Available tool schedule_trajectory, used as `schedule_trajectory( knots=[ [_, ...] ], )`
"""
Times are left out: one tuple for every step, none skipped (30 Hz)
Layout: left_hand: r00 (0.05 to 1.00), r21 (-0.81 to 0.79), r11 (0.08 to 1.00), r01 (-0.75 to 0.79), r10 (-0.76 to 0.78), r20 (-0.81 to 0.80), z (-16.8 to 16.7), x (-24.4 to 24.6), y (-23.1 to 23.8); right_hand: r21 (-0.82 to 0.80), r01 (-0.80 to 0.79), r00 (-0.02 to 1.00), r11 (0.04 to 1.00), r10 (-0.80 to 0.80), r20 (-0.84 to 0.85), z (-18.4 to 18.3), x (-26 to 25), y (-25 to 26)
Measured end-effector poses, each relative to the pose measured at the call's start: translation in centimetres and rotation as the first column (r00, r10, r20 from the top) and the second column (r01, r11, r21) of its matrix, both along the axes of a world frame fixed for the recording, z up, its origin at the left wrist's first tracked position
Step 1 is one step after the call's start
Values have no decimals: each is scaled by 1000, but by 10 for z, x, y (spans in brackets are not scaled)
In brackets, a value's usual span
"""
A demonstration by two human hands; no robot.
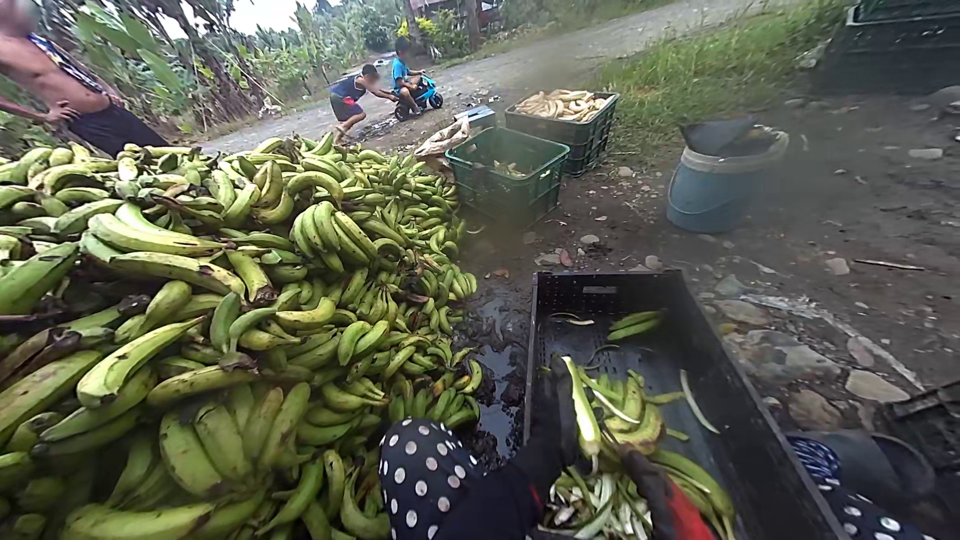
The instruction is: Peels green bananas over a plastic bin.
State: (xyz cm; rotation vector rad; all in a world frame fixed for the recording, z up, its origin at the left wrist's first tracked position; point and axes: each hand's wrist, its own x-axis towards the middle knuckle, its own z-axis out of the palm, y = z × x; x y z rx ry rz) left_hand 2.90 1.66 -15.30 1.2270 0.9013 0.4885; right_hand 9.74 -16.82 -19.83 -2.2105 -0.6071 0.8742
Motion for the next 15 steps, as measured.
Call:
schedule_trajectory(
  knots=[
    [1000, 29, 999, 29, -29, -2, -17, 2, 3, 9, 1, 1000, 1000, -1, -1, -2, 0, 0],
    [999, -2, 1000, 12, -12, 41, -18, 3, 3, 19, 0, 1000, 1000, 0, -1, -3, 0, 0],
    [997, -44, 999, 7, -3, 74, -8, 1, 0, 28, -5, 1000, 1000, 5, 3, -3, 1, 0],
    [995, -97, 995, -16, 25, 97, 6, 0, -3, 37, -6, 1000, 999, 6, 7, -2, 0, 0],
    [996, -116, 993, -28, 38, 78, 22, -1, -6, 45, -7, 1000, 999, 7, 8, 0, -1, 0],
    [998, -101, 994, -45, 50, 46, 39, -3, -11, 48, -5, 1000, 999, 5, 6, 2, -1, -1],
    [999, -45, 998, -42, 43, 28, 40, -3, -11, 50, 0, 1000, 999, 0, 3, 4, -2, -1],
    [1000, 37, 999, -11, 10, 6, 27, -3, -8, 48, 6, 1000, 999, -6, 3, 4, -2, -1],
    [999, 119, 993, 24, -21, -28, 14, -3, -4, 43, 11, 1000, 999, -12, 3, 3, -2, -2],
    [997, 177, 983, 47, -37, -63, 6, -2, -2, 37, 12, 1000, 999, -13, 2, 3, -2, -2],
    [995, 205, 977, 57, -38, -92, 2, -1, -1, 34, 11, 1000, 999, -11, 4, 2, -2, -2],
    [993, 213, 975, 62, -38, -112, 0, 0, -1, 41, 12, 1000, 999, -13, 5, 0, -2, -2],
    [988, 231, 968, 93, -61, -144, -5, 0, 0, 50, 10, 1000, 999, -10, 6, -2, -2, -2],
    [982, 240, 962, 128, -90, -165, -10, -1, 1, 62, 13, 1000, 998, -13, 2, -4, -1, -2],
    [985, 215, 968, 125, -95, -147, -16, 0, 2, 75, 24, 1000, 997, -23, -12, -7, -1, -2]
  ],
)
